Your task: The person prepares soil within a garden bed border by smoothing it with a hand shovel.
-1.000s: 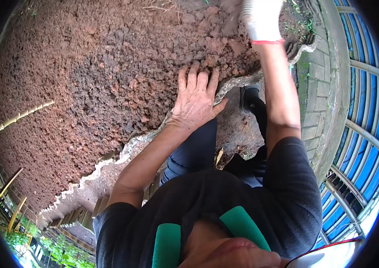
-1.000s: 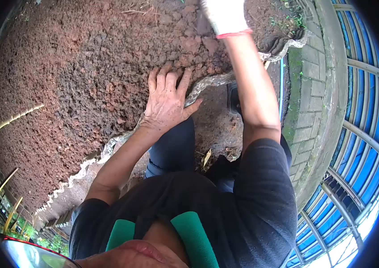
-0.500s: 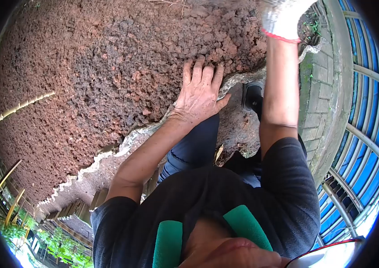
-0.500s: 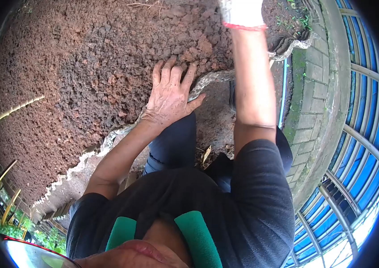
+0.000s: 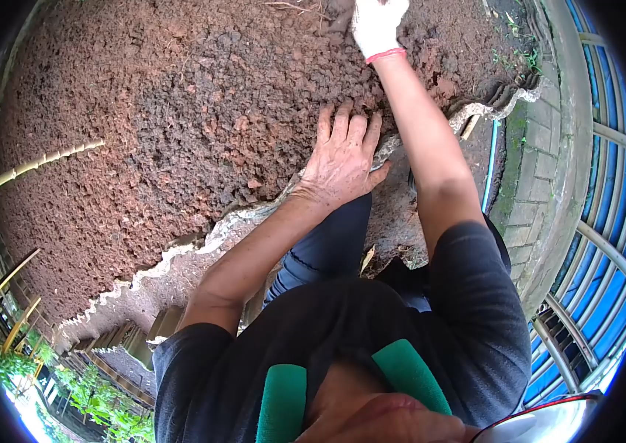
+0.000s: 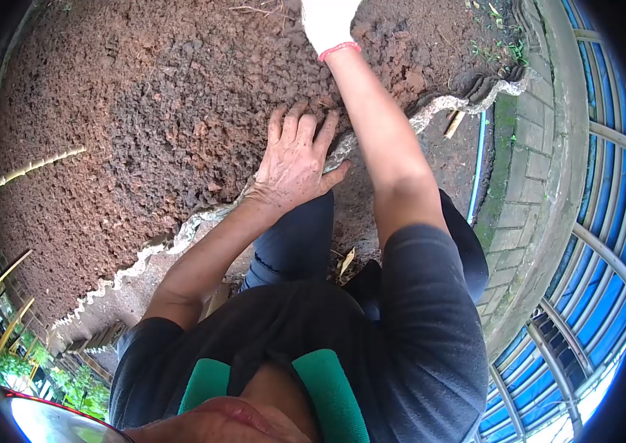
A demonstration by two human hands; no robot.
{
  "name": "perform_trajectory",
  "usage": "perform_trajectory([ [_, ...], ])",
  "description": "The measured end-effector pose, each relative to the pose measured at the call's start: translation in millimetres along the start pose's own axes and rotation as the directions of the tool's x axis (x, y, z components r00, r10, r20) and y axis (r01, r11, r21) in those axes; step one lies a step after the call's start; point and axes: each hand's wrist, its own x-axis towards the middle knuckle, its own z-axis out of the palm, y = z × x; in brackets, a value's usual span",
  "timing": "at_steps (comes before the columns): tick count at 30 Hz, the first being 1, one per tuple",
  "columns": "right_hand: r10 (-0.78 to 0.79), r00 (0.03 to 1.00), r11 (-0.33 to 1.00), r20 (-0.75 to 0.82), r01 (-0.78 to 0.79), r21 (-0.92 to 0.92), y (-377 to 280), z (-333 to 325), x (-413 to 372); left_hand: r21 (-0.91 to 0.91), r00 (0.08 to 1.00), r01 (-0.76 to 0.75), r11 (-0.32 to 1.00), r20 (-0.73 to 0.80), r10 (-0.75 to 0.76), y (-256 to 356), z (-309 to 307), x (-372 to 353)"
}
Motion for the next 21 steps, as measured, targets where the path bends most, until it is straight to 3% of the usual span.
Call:
perform_trajectory([
  [1, 0.11, 0.994, 0.973, 0.013, -0.105, -0.208, -13, -2, 3, 0.001, 1.0, -0.001, 1.0, -0.001, 0.001, 0, -1, 0],
  [3, 0.126, 0.988, 0.99, 0.087, -0.12, -0.071, -46, 11, 19, 0.022, 1.0, -0.004, 1.0, -0.011, 0.004, 0, -2, -2],
  [4, 0.203, 0.967, 0.979, 0.153, -0.205, -0.001, -100, 27, 17, 0.027, 1.0, -0.009, 1.0, -0.017, 0.01, -1, -1, -1],
  [5, 0.163, 0.963, 0.977, 0.216, -0.187, 0.099, -128, 32, 22, 0.028, 1.0, -0.007, 1.0, -0.013, 0.008, -1, -1, 0],
  [6, -0.002, 0.978, 0.994, 0.207, -0.02, 0.105, -157, 40, 22, 0.025, 1.0, -0.007, 1.0, -0.006, 0.007, -1, -1, 0],
  [8, 0.226, 0.97, 0.889, 0.084, -0.241, 0.389, -180, 26, 26, 0.039, 1.0, -0.015, 0.999, -0.003, 0.016, 0, 3, 0],
  [9, -0.049, 0.996, 0.998, 0.075, 0.046, 0.034, -175, 18, 26, 0.039, 1.0, -0.016, 0.999, -0.004, 0.016, 0, 3, 0],
  [11, 0.205, 0.978, 0.902, -0.05, -0.208, -0.379, -145, -12, 14, 0.054, 1.0, -0.014, 0.998, -0.009, 0.014, 1, 0, 1],
  [12, 0.043, 0.997, 0.943, 0.061, -0.02, -0.331, -75, -57, 15, 0.066, 1.0, -0.022, 0.998, -0.015, 0.023, 1, -1, 1],
  [13, 0.227, 0.974, 0.91, -0.019, -0.219, -0.351, -106, -48, 8, 0.054, 0.999, -0.026, 0.998, -0.019, 0.027, 3, -2, 1],
  [15, 0.298, 0.953, 0.913, 0.051, -0.268, -0.308, -164, -22, -1, 0.042, 1.0, -0.011, 0.999, -0.026, 0.012, 1, 2, -1],
  [17, 0.014, 0.995, 0.981, 0.099, 0.006, -0.194, -201, -7, -5, 0.028, 0.999, -0.006, 1.0, -0.046, 0.007, 0, 6, -3],
  [18, -0.039, 0.989, 0.999, 0.14, 0.042, -0.018, -215, 3, -14, 0.02, 0.999, -0.006, 1.0, -0.047, 0.007, 1, 5, -3],
  [19, -0.012, 0.992, 0.999, 0.125, 0.016, -0.032, -221, 4, -20, 0.015, 0.999, -0.009, 1.0, -0.048, 0.01, 1, 3, -2],
  [20, 0.016, 0.994, 0.999, 0.11, -0.011, -0.045, -227, 4, -27, -0.075, 0.986, -0.021, 0.997, -0.164, 0.009, 0, -1, 0],
  [21, 0.087, 0.996, 0.99, 0.008, -0.086, -0.114, -204, -7, -33, -0.21, 0.973, 0.039, 0.977, -0.214, -0.085, -9, 2, 6],
])
